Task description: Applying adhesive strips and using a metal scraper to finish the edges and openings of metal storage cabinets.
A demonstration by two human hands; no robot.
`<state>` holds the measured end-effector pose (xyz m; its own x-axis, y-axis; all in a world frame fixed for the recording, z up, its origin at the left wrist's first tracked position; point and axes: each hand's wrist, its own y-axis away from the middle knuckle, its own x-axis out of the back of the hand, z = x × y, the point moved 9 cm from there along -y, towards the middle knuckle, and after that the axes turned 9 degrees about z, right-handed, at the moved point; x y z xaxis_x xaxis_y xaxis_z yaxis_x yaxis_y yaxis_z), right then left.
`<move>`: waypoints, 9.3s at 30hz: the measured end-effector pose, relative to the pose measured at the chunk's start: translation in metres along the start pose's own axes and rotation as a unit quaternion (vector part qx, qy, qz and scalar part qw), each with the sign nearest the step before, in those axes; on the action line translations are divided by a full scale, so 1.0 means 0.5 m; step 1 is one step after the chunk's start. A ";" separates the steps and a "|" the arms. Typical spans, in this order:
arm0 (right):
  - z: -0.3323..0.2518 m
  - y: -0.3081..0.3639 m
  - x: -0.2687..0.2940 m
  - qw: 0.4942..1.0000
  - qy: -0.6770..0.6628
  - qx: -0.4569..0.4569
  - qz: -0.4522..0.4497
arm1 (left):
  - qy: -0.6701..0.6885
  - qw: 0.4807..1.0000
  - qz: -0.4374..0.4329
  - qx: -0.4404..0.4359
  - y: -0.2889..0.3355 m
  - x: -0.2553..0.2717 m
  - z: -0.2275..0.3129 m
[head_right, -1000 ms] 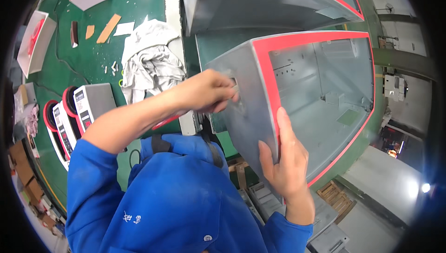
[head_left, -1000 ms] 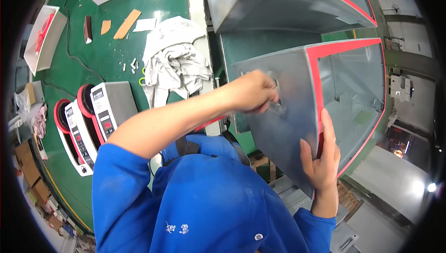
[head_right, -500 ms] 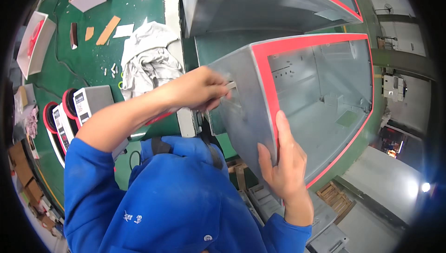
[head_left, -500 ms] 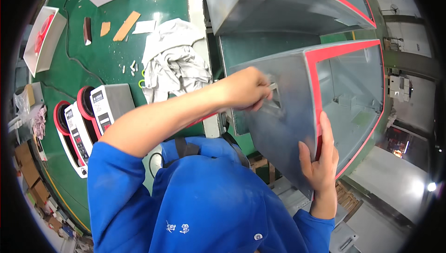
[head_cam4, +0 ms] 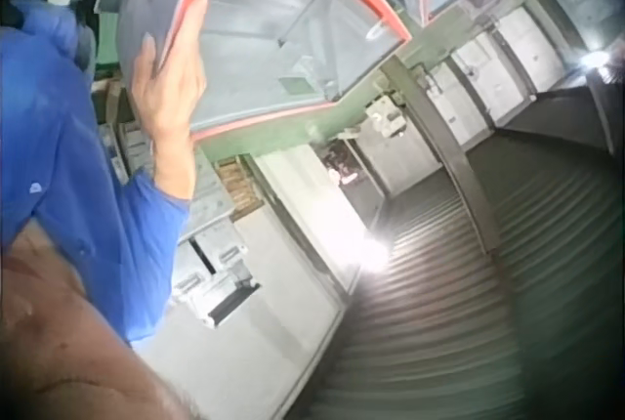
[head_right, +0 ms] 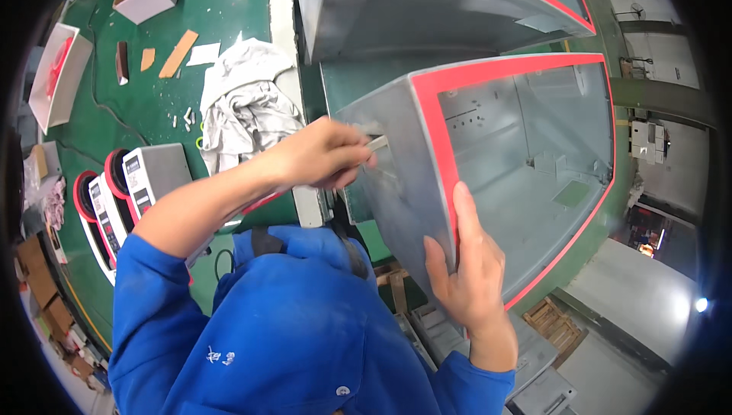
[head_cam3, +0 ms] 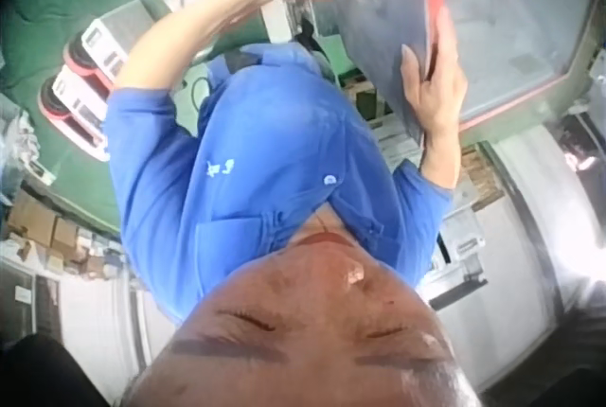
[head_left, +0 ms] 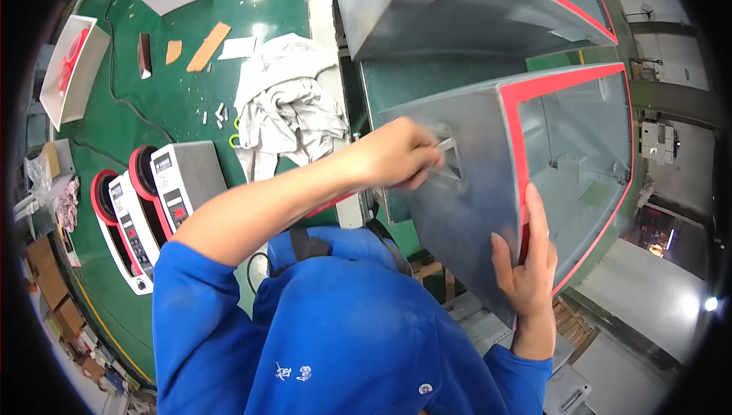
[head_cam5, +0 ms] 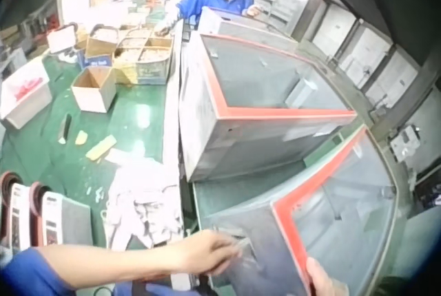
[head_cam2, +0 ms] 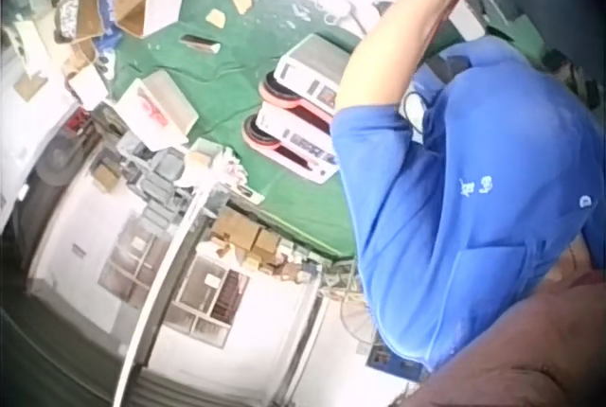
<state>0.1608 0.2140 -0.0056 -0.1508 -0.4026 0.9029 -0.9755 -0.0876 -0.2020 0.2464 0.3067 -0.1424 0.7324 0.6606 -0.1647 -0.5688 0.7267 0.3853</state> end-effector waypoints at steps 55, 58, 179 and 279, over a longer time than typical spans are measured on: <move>-0.007 0.014 0.006 0.999 0.010 -0.037 0.016 | 0.526 0.834 0.161 -0.036 0.033 -0.056 -0.029; -0.005 0.015 0.007 0.999 0.009 -0.039 0.018 | 0.549 0.821 0.155 -0.036 0.020 -0.041 -0.028; 0.046 0.043 -0.014 0.996 0.005 -0.034 -0.080 | 0.373 0.861 -0.245 0.247 0.111 -0.158 -0.124; 0.063 0.059 -0.006 0.993 0.020 -0.073 -0.085 | 0.203 0.957 0.092 -0.188 0.041 -0.097 -0.066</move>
<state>0.1374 0.1839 -0.0264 0.0155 -0.3572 0.9339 -0.9998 -0.0171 0.0101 0.1867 0.2956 -0.1565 0.4452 0.7472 -0.4934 -0.8245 0.5570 0.0995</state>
